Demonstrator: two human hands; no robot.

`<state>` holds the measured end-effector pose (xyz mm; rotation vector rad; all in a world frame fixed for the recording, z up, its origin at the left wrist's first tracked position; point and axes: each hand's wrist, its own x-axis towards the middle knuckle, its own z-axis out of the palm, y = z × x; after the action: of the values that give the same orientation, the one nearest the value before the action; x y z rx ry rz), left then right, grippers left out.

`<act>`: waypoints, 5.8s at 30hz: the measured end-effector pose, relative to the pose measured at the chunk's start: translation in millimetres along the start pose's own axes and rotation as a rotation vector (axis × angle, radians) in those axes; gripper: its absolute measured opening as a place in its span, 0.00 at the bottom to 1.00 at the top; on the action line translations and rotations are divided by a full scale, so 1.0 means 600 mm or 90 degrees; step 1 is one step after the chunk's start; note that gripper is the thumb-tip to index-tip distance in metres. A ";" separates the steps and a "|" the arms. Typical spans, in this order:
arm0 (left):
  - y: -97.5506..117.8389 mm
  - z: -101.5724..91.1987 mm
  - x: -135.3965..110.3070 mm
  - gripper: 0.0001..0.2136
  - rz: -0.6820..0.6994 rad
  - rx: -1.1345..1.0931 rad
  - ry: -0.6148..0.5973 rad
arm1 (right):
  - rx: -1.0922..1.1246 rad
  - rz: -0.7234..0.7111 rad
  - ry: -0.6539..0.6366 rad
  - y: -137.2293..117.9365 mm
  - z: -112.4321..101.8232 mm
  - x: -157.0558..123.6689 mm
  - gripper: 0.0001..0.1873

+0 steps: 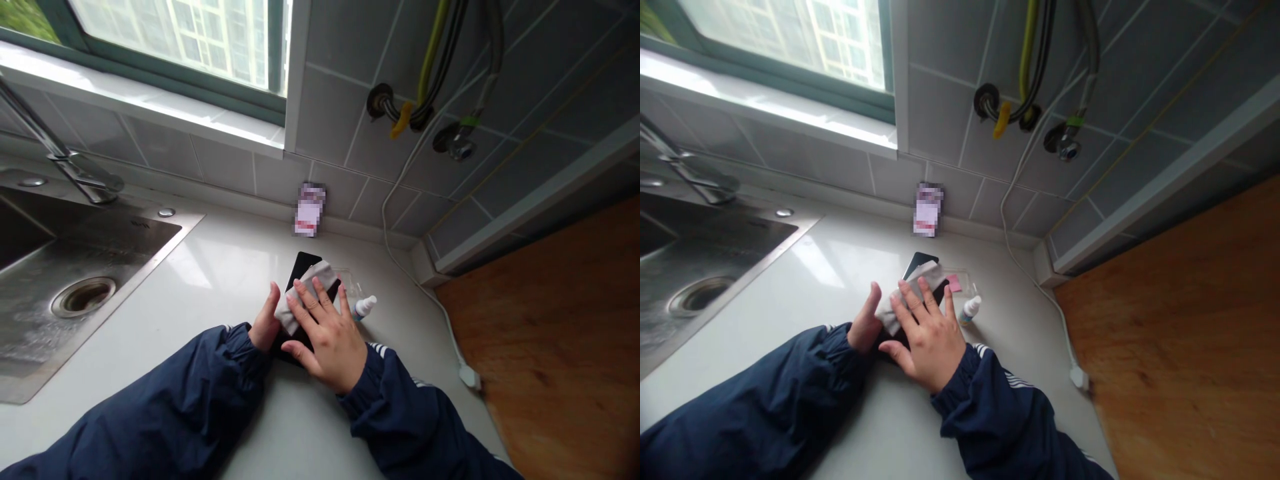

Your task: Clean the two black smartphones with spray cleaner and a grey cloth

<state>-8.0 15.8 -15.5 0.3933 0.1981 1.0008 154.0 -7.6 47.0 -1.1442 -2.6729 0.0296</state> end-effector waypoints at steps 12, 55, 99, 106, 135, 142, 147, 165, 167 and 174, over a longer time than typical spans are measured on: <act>0.023 0.023 -0.015 0.46 -0.069 -0.045 0.043 | 0.075 -0.036 -0.122 -0.023 -0.015 -0.012 0.38; -0.017 -0.008 -0.010 0.32 0.038 0.033 0.080 | -0.062 0.086 -0.022 0.010 -0.034 0.001 0.37; -0.011 0.003 -0.002 0.34 0.002 0.026 0.094 | 0.002 0.063 -0.059 -0.003 -0.040 -0.012 0.34; -0.005 0.008 -0.004 0.36 0.005 0.030 0.114 | 0.041 0.068 -0.102 -0.012 -0.029 -0.018 0.38; 0.023 0.033 -0.008 0.42 -0.075 -0.007 0.072 | 0.071 0.037 -0.206 -0.034 -0.082 -0.048 0.39; 0.017 0.026 -0.007 0.44 -0.074 -0.019 0.008 | 0.032 0.078 -0.149 -0.024 -0.076 -0.035 0.37; 0.012 0.018 -0.005 0.46 -0.087 -0.027 -0.038 | 0.000 0.109 -0.112 -0.013 -0.071 -0.032 0.39; -0.008 0.010 -0.012 0.42 -0.055 0.051 0.009 | -0.053 0.139 -0.087 -0.002 -0.048 -0.002 0.43; -0.009 0.008 -0.012 0.40 -0.051 0.055 0.025 | -0.051 0.137 -0.088 -0.002 -0.047 -0.001 0.43; -0.010 0.007 -0.006 0.38 -0.008 0.022 0.042 | -0.023 0.100 -0.096 -0.003 -0.041 -0.006 0.41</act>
<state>-3.9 9.2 -14.1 0.3899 0.2780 0.9993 160.3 -13.1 70.4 -1.4144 -2.7143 0.0988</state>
